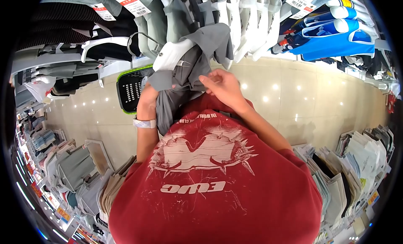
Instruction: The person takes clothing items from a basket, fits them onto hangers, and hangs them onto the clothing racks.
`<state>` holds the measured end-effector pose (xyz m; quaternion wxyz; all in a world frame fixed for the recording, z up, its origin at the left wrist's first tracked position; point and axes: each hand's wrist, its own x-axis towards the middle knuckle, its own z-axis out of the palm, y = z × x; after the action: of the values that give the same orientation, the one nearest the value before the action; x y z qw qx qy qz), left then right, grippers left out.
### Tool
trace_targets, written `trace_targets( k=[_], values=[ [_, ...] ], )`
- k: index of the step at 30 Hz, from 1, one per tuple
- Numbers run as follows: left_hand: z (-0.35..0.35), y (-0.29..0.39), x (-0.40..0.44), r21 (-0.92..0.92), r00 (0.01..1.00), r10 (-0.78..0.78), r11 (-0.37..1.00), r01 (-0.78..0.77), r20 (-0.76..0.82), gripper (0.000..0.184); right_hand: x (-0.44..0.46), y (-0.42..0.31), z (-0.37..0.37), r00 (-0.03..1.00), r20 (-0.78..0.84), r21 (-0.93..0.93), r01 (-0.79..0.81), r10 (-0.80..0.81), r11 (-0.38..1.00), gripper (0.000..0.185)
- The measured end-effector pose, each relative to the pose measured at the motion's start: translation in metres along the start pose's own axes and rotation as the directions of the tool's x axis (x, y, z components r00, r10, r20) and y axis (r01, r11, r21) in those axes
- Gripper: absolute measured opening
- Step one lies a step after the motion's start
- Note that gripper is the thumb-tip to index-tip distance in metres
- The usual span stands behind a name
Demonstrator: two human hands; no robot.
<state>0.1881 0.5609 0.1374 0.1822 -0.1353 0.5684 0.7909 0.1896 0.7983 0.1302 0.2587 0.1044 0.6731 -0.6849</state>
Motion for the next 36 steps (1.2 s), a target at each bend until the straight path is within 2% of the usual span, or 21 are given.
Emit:
trace_targets(
  k=[2,3,5,8,11,14,16,18,20,22,27,29,33,35,36],
  values=[
    [0.001,-0.001,0.001,0.018,1.0,-0.016,1.0,0.016,0.007,0.03,0.011,0.006,0.008,0.994,-0.055,0.127,0.099,-0.093,0.987,0.023],
    [0.003,-0.001,0.003,0.034,1.0,-0.025,0.999,0.025,0.011,0.029,0.019,0.012,0.006,0.994,-0.064,0.131,0.101,-0.093,0.986,0.023],
    [0.004,-0.003,0.006,0.053,0.999,-0.038,0.998,0.037,0.026,0.029,0.033,0.024,0.001,0.944,-0.105,0.125,0.326,-0.314,0.937,0.019],
    [0.003,-0.007,0.009,-0.028,0.998,-0.036,0.999,0.037,0.055,0.032,0.012,-0.016,0.015,0.919,-0.117,0.159,0.393,-0.378,0.906,0.024],
    [0.003,-0.008,0.01,-0.018,0.998,-0.049,0.999,0.049,0.045,0.033,0.015,-0.004,0.012,0.937,-0.032,0.051,0.349,-0.347,0.936,0.027],
    [0.002,-0.007,0.011,-0.005,0.996,-0.056,0.998,0.057,0.064,0.033,0.014,-0.001,0.013,0.934,0.012,0.075,0.355,-0.357,0.932,0.024],
    [0.003,-0.004,0.012,0.095,0.996,-0.047,0.995,0.04,0.077,0.032,0.017,0.008,0.015,0.933,0.025,0.045,0.357,-0.358,0.933,0.024],
    [0.011,0.003,0.009,0.061,0.994,-0.067,0.996,0.062,0.088,0.032,0.018,0.014,0.018,0.933,0.04,0.015,0.358,-0.358,0.934,0.023],
    [0.012,0.006,0.009,0.027,0.992,-0.086,0.996,0.084,0.096,0.032,0.016,0.016,0.022,0.965,0.078,-0.003,0.253,-0.252,0.967,0.019],
    [0.009,0.003,0.01,0.122,0.985,-0.11,0.988,0.094,0.132,0.034,0.01,0.002,0.024,0.961,0.113,0.05,0.248,-0.252,0.968,0.017],
    [0.013,0.003,0.01,0.06,0.99,-0.061,0.997,0.054,0.128,0.034,0.012,0.002,0.021,0.953,0.231,0.154,0.163,-0.195,0.975,0.015],
    [0.012,-0.001,0.012,0.062,0.99,-0.055,0.997,0.048,0.127,0.032,0.014,0.006,0.025,0.935,0.189,0.044,0.298,-0.3,0.954,0.019],
    [0.004,-0.011,0.016,0.068,0.986,-0.024,0.998,0.013,0.168,0.027,0.01,-0.002,0.027,0.911,0.17,-0.011,0.383,-0.376,0.924,0.019],
    [0.005,-0.011,0.015,0.067,0.985,-0.025,0.998,0.013,0.173,0.025,0.016,0.012,0.028,0.895,0.178,-0.159,0.437,-0.409,0.885,0.019],
    [0.008,-0.01,0.014,0.063,0.988,-0.027,0.998,0.017,0.15,0.025,0.014,0.01,0.027,0.895,0.18,-0.158,0.437,-0.409,0.886,0.019]
  ],
)
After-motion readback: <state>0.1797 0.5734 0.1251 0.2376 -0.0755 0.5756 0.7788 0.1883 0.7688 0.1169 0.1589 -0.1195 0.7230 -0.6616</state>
